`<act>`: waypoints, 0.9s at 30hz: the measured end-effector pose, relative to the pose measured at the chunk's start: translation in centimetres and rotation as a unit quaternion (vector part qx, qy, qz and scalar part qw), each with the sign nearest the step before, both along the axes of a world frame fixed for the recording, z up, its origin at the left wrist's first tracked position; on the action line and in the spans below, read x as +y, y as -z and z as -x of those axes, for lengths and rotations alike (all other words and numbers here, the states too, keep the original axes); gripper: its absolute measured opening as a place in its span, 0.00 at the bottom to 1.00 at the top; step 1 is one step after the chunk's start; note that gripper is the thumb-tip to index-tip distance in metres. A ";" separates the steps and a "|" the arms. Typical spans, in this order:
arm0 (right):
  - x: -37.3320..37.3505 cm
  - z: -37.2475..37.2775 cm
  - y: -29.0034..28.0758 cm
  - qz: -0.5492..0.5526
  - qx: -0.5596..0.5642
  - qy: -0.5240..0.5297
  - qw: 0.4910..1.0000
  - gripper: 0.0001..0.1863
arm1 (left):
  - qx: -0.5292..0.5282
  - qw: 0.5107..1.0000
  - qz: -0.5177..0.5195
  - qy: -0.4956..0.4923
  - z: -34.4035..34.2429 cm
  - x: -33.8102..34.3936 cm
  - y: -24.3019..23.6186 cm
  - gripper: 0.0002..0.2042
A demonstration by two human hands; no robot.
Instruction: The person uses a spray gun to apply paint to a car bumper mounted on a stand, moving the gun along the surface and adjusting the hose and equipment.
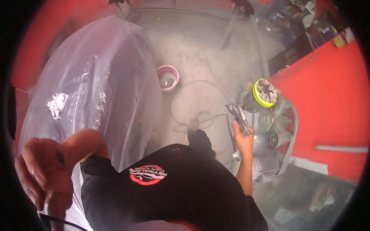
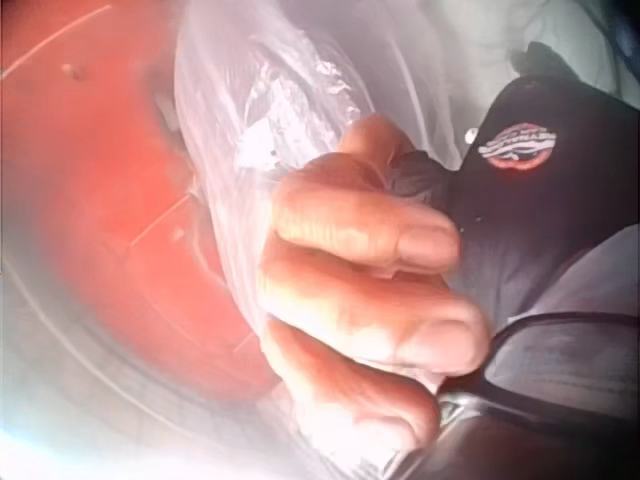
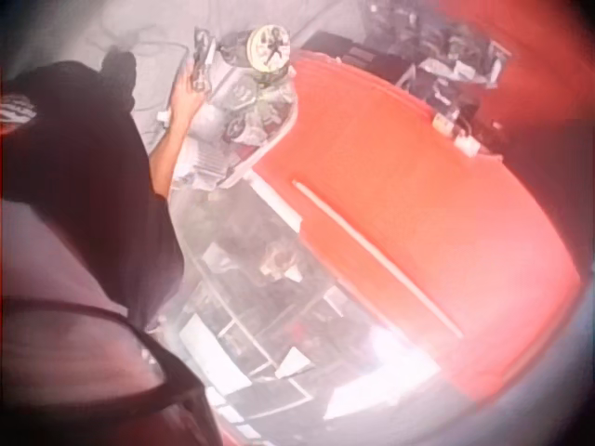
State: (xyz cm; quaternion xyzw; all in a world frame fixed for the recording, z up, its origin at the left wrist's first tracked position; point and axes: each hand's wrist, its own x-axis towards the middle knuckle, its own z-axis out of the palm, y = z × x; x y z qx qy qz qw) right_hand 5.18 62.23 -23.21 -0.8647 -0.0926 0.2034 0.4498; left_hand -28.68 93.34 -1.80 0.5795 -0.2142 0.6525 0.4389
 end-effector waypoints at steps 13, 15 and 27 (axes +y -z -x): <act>9.2 -10.7 4.5 0.079 -0.057 -0.174 0.980 0.21 | 0.321 0.908 0.184 0.196 -26.5 1.8 6.6 0.08; 10.1 -12.2 6.4 0.073 -0.001 -0.171 0.983 0.24 | 0.441 0.815 0.285 0.243 -28.1 2.6 10.2 0.10; 17.9 -12.1 6.0 0.144 -0.066 -0.113 0.981 0.22 | 0.375 0.863 -0.070 -0.331 -33.9 28.3 -2.4 0.09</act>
